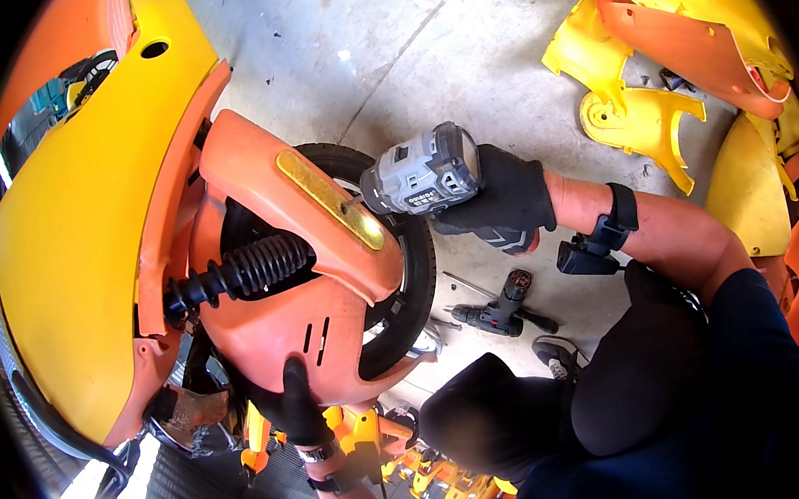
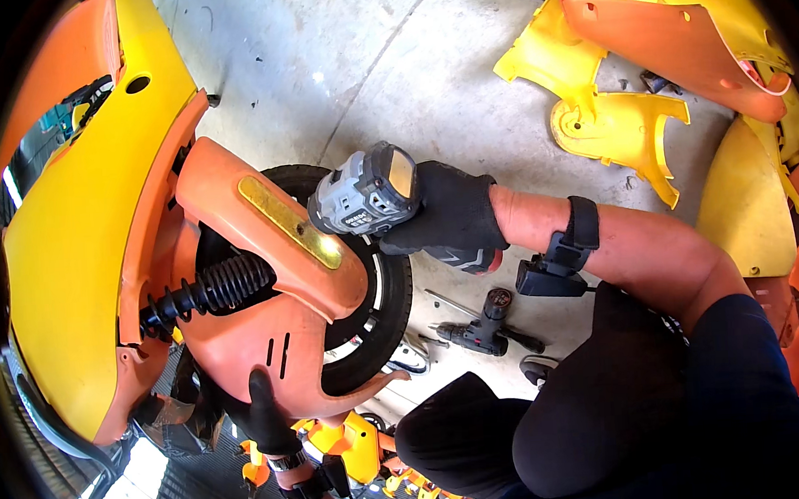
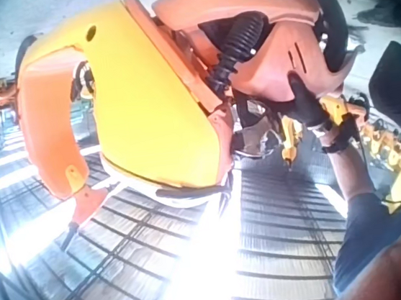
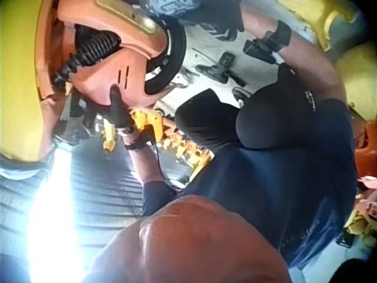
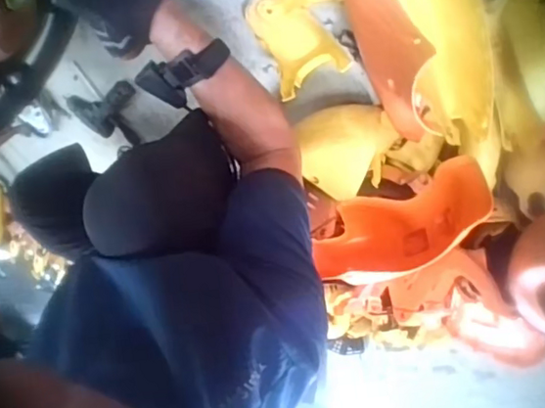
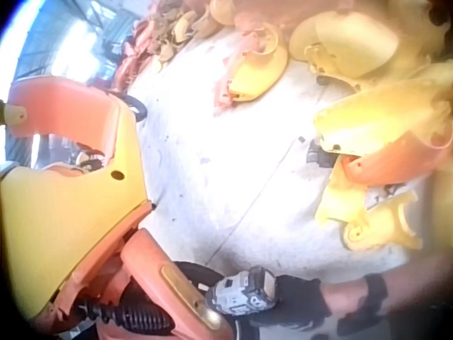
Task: The person uses power drills to install and secure various orange plastic body panels onto electric scooter frames in a large warehouse.
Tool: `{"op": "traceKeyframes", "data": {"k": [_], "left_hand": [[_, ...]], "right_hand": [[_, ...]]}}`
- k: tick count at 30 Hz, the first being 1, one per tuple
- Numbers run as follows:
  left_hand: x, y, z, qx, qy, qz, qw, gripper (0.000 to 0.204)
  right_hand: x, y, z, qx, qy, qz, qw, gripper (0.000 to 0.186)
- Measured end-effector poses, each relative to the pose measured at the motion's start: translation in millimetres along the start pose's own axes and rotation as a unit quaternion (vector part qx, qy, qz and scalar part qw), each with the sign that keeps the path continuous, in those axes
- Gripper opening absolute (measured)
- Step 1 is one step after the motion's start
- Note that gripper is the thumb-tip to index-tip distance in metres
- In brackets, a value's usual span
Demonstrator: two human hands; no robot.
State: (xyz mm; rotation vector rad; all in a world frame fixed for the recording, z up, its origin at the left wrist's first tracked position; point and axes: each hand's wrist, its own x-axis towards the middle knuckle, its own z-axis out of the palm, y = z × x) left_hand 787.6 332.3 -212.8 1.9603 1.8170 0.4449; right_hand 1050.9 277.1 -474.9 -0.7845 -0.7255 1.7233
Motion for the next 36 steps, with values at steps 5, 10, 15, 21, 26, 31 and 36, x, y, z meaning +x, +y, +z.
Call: {"op": "traceKeyframes", "data": {"k": [5, 10, 15, 21, 26, 31, 36], "left_hand": [[1, -7, -5, 0.054, -0.005, 0.044, 0.998, 0.083], [2, -9, -5, 0.051, -0.006, 0.053, 0.997, 0.082], [2, 0, 0, 0.019, -0.001, 0.013, 1.000, 0.089], [2, 5, 2, 0.021, -0.013, 0.011, 1.000, 0.089], [-1, 4, -2, 0.065, -0.014, 0.050, 0.997, 0.085], [6, -6, 4, 0.049, -0.007, 0.031, 0.998, 0.089], [3, 0, -3, 0.117, 0.007, 0.049, 0.992, 0.088]], "right_hand": [[4, 16, 5, 0.027, 0.016, -0.075, 0.997, 0.042], [5, 14, 7, 0.024, 0.010, -0.071, 0.997, 0.042], [6, 13, 8, 0.041, 0.017, -0.080, 0.996, 0.042], [1, 14, 17, 0.046, 0.002, -0.012, 0.999, 0.043], [-3, -10, 16, 0.082, -0.021, 0.075, 0.994, 0.043], [4, 4, 1, -0.184, -0.010, -0.046, 0.982, 0.042], [17, -19, -8, -0.143, -0.069, -0.079, 0.984, 0.052]]}}
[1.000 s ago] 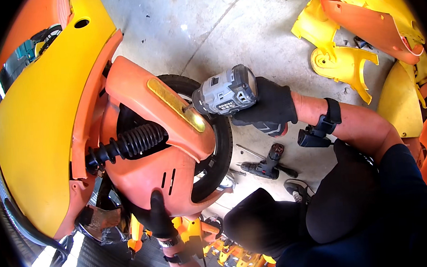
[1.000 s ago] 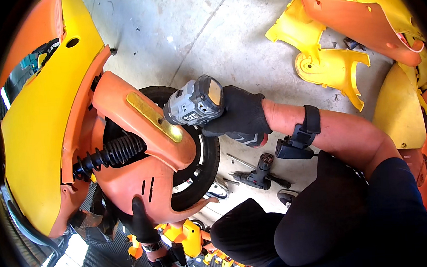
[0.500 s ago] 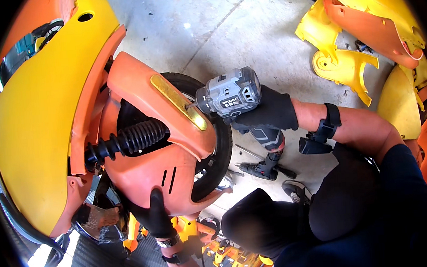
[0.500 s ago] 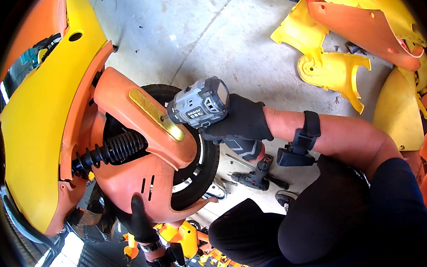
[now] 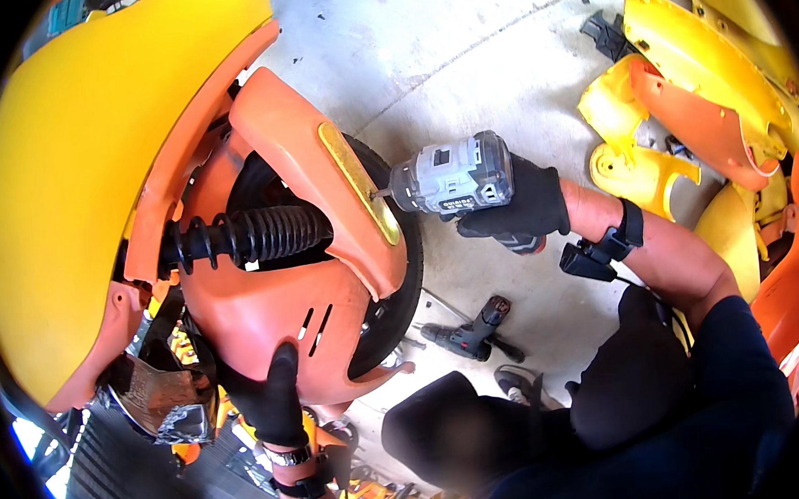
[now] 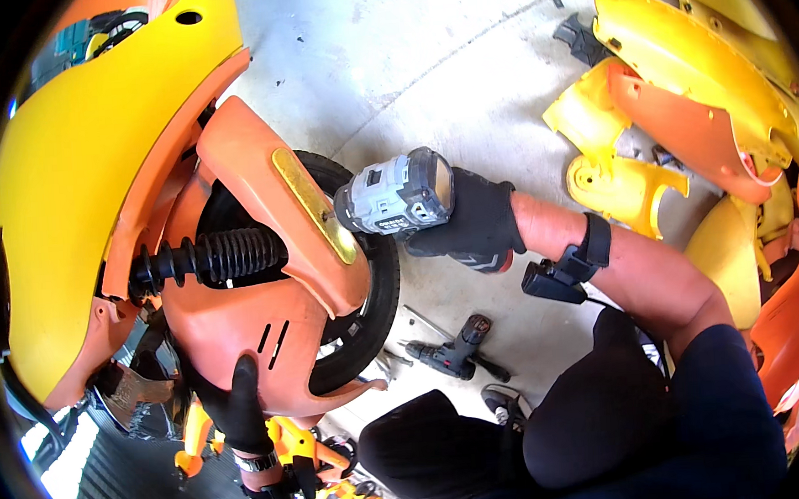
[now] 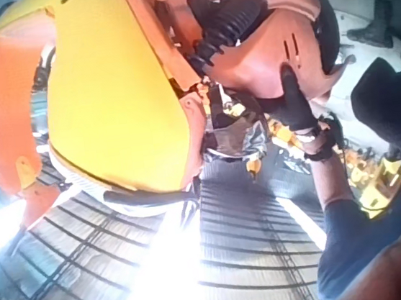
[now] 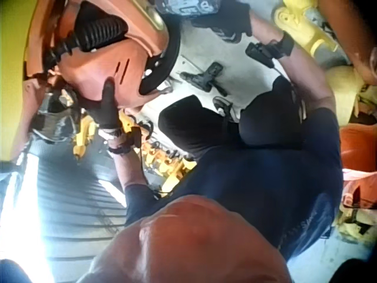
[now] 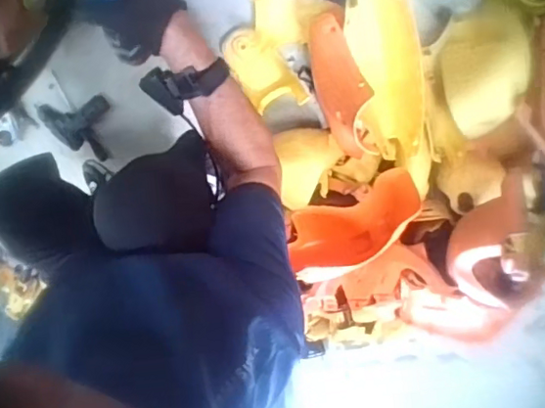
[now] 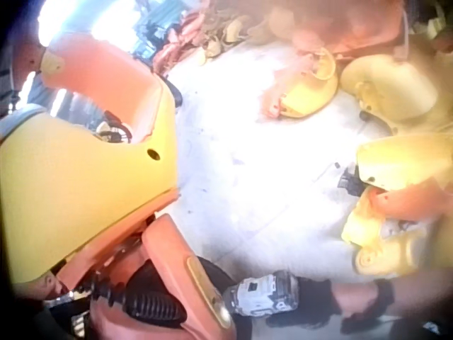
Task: The person uses power drills to install and secure various orange plastic body panels onto electric scooter frames in a large warehouse.
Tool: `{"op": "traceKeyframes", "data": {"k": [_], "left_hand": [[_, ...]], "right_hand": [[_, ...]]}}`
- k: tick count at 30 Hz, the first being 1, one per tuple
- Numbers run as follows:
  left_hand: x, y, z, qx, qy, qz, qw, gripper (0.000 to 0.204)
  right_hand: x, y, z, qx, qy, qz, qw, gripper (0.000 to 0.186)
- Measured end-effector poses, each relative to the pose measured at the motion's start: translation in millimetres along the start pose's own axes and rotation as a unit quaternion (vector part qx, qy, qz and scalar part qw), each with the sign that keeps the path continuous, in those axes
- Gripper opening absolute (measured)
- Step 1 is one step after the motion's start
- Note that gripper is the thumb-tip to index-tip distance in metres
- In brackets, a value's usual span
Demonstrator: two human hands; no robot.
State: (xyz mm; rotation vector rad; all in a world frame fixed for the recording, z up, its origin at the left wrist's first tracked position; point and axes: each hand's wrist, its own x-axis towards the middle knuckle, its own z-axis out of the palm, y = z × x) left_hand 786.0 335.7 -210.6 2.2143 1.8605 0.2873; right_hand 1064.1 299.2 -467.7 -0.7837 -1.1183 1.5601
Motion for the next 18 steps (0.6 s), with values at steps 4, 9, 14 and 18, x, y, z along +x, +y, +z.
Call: {"op": "traceKeyframes", "data": {"k": [4, 9, 14, 18], "left_hand": [[-3, 0, 3, -0.028, -0.003, -0.031, 0.999, 0.086], [0, 24, -1, -0.048, -0.015, -0.050, 0.997, 0.088], [-3, 30, -14, -0.024, -0.027, -0.106, 0.994, 0.096], [-1, 11, 0, 0.028, 0.010, -0.012, 0.999, 0.086]], "right_hand": [[-6, -10, 16, 0.075, 0.019, 0.068, 0.995, 0.046], [-8, -14, 20, -0.025, 0.053, 0.011, 0.998, 0.036], [2, -29, -5, 0.170, -0.054, 0.230, 0.957, 0.034], [-7, -23, 6, 0.207, -0.013, 0.245, 0.947, 0.033]]}}
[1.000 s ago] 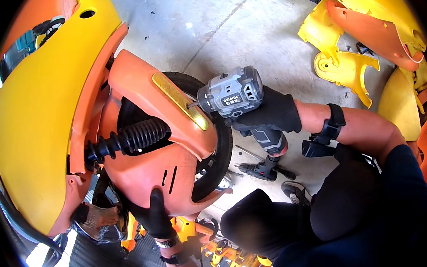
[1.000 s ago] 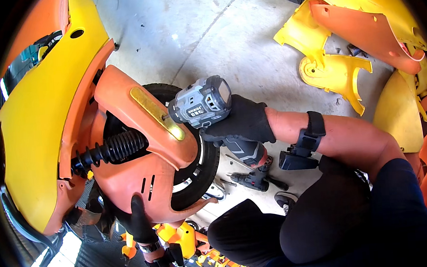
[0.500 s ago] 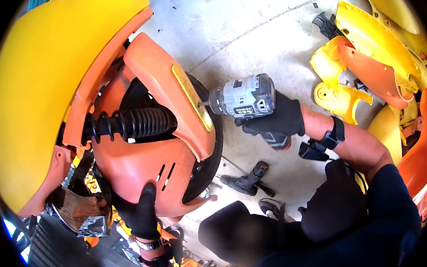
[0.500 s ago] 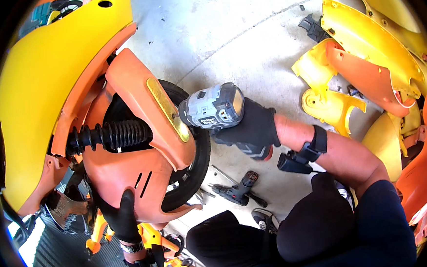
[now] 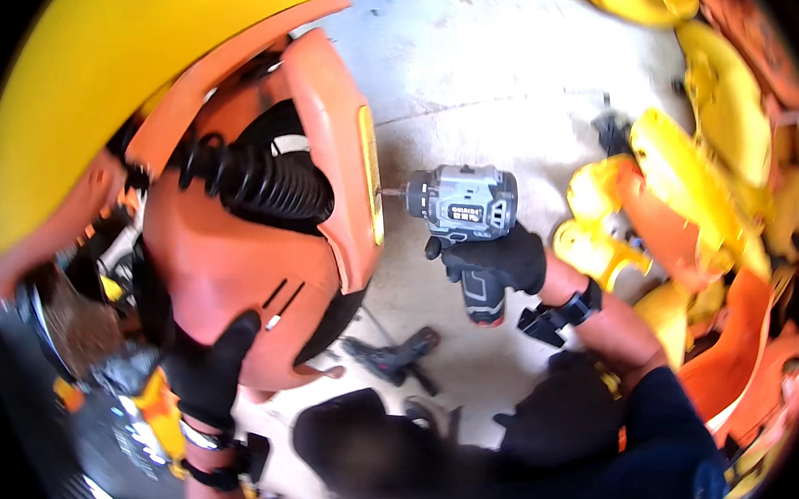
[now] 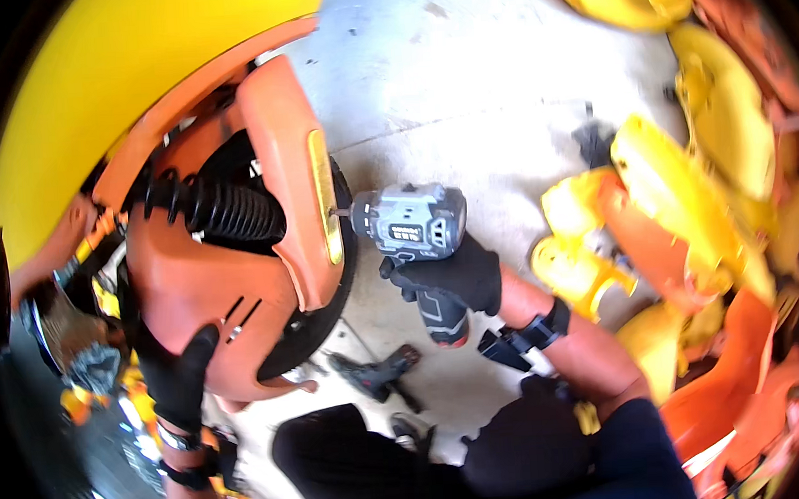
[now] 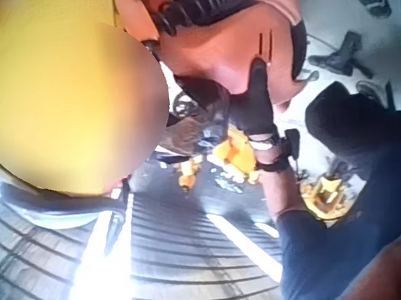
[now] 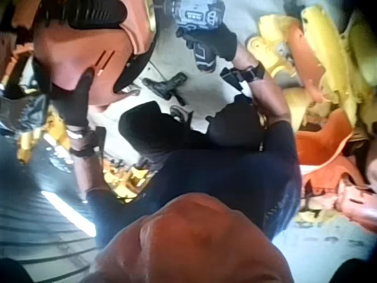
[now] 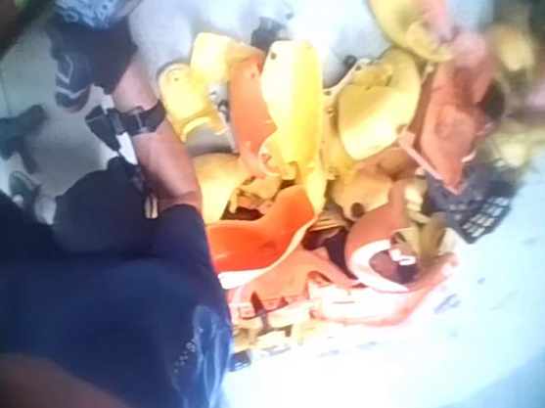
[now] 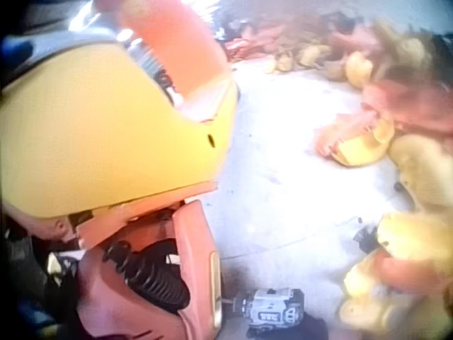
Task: The person uses power drills to install and secure various orange plastic body panels onto electric scooter frames in a large warehouse.
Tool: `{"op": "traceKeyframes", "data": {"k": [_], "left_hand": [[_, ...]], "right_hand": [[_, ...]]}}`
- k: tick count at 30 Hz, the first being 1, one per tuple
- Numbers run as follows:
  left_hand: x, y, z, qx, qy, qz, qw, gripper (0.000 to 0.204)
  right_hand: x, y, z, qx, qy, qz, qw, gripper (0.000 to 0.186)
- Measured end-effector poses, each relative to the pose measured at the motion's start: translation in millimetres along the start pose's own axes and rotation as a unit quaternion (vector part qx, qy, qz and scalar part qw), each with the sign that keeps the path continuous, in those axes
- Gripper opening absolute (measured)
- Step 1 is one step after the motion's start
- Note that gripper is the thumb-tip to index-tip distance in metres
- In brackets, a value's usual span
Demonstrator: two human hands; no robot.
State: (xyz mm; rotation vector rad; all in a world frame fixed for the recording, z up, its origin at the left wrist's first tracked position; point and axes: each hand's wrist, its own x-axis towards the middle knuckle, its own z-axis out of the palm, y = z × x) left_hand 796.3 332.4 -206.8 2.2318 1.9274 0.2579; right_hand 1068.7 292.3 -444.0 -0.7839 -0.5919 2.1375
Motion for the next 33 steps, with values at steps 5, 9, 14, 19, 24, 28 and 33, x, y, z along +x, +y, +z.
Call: {"op": "traceKeyframes", "data": {"k": [5, 9, 14, 19, 24, 28, 33], "left_hand": [[-15, -21, -16, -0.091, -0.015, -0.036, 0.995, 0.068], [-9, -31, -28, -0.067, -0.120, 0.074, 0.988, 0.059], [-16, -21, -19, -0.122, -0.081, -0.034, 0.989, 0.049], [-14, -9, -20, -0.163, -0.105, -0.153, 0.969, 0.042], [-18, -22, -14, -0.168, -0.056, -0.052, 0.983, 0.041], [-15, -21, -14, -0.163, -0.062, -0.086, 0.981, 0.042], [-18, -18, -17, -0.156, -0.091, -0.163, 0.970, 0.042]], "right_hand": [[8, 6, -1, 0.021, -0.043, -0.048, 0.998, 0.049], [6, 7, -2, -0.030, -0.004, 0.002, 1.000, 0.047], [5, 10, -5, -0.034, 0.028, 0.019, 0.999, 0.038], [2, 12, -5, 0.167, -0.022, 0.009, 0.986, 0.039], [4, 17, -4, 0.076, 0.010, 0.012, 0.997, 0.056], [3, 15, -3, 0.087, 0.014, 0.011, 0.996, 0.060], [2, 15, 2, 0.095, 0.010, 0.012, 0.995, 0.056]]}}
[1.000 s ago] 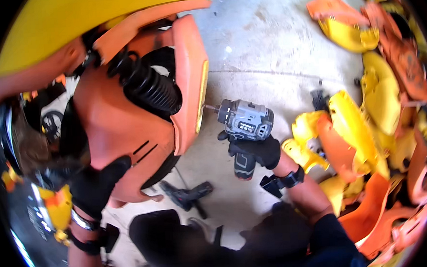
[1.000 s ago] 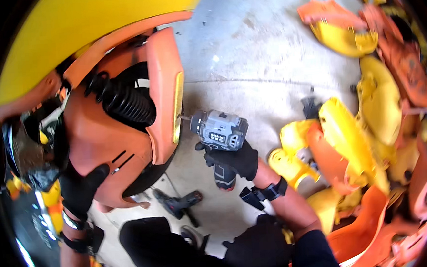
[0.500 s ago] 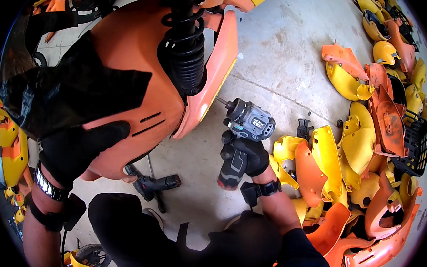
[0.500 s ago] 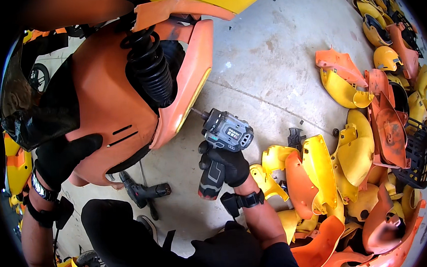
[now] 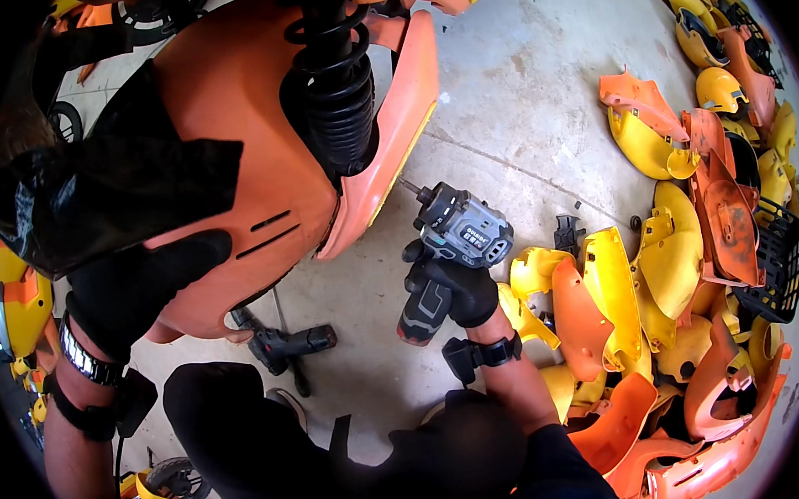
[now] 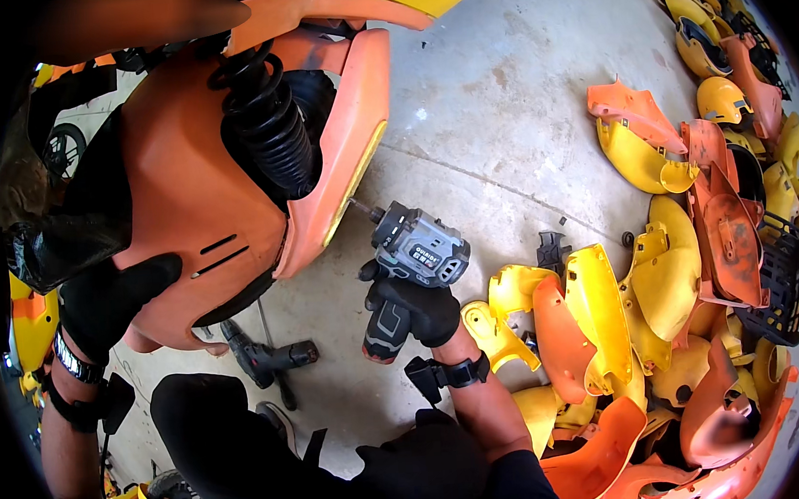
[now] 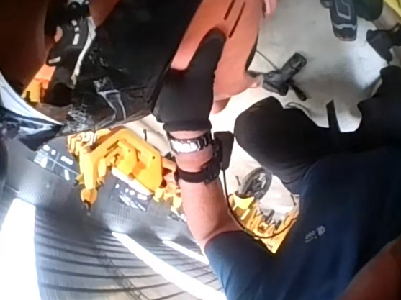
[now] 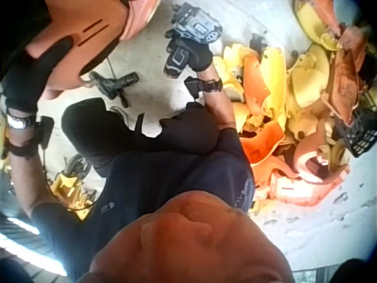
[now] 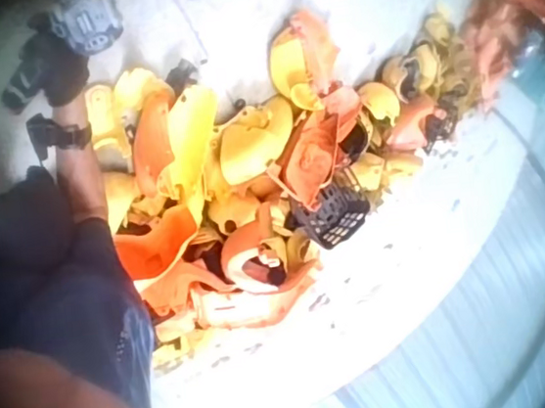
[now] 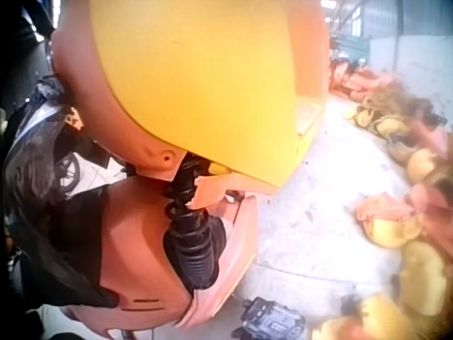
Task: The person uses power drills to install and secure various orange plastic body panels onto electric scooter frames in a large warehouse.
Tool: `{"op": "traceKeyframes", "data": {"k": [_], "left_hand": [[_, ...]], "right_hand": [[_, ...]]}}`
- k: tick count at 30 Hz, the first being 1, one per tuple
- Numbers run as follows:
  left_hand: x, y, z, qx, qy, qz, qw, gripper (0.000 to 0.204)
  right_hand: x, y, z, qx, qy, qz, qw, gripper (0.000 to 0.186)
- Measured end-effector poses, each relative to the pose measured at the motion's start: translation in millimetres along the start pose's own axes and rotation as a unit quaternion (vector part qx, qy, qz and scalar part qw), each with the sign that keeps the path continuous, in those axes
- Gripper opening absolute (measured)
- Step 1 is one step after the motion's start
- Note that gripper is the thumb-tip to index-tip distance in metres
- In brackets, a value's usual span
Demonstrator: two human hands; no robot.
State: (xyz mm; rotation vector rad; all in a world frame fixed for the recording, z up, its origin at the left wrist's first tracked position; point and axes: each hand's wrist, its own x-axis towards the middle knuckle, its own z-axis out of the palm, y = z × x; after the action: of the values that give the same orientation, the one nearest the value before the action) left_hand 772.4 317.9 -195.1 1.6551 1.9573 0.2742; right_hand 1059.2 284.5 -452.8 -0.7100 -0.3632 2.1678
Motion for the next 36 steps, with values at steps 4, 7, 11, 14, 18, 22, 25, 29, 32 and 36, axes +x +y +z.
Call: {"op": "traceKeyframes", "data": {"k": [4, 7, 11, 14, 18, 22, 25, 29, 32, 36], "left_hand": [[-2, -1, 2, 0.001, -0.003, -0.024, 1.000, 0.040], [-3, 3, 2, -0.007, -0.002, -0.038, 0.999, 0.038], [-5, 0, 4, -0.015, 0.015, -0.015, 1.000, 0.036], [-4, 2, 3, -0.009, 0.006, -0.028, 1.000, 0.037], [-2, -7, 4, -0.027, 0.040, 0.025, 0.999, 0.040], [-1, -2, 3, 0.002, 0.042, 0.021, 0.999, 0.043], [-3, -1, 4, 0.001, 0.042, -0.009, 0.999, 0.043], [-6, 2, 1, 0.016, 0.022, -0.022, 0.999, 0.038], [-3, 6, 6, -0.042, 0.014, 0.002, 0.999, 0.034], [0, 10, 0, -0.012, -0.015, -0.055, 0.998, 0.033]], "right_hand": [[0, 1, -6, -0.027, 0.004, -0.008, 1.000, 0.045], [-1, 0, -5, -0.024, 0.008, -0.005, 1.000, 0.052], [-1, -2, -3, -0.029, 0.010, -0.001, 1.000, 0.050], [-1, 1, -2, -0.043, 0.007, -0.011, 0.999, 0.048], [-2, -1, 3, -0.069, 0.019, -0.013, 0.997, 0.045], [0, -4, 1, -0.101, 0.015, -0.022, 0.995, 0.037], [2, -6, -7, -0.095, 0.007, 0.009, 0.995, 0.033], [-2, -9, -5, -0.112, 0.007, -0.028, 0.993, 0.034], [3, -10, -20, -0.130, -0.022, 0.008, 0.991, 0.033], [-2, -11, -9, -0.063, -0.007, -0.013, 0.998, 0.030]]}}
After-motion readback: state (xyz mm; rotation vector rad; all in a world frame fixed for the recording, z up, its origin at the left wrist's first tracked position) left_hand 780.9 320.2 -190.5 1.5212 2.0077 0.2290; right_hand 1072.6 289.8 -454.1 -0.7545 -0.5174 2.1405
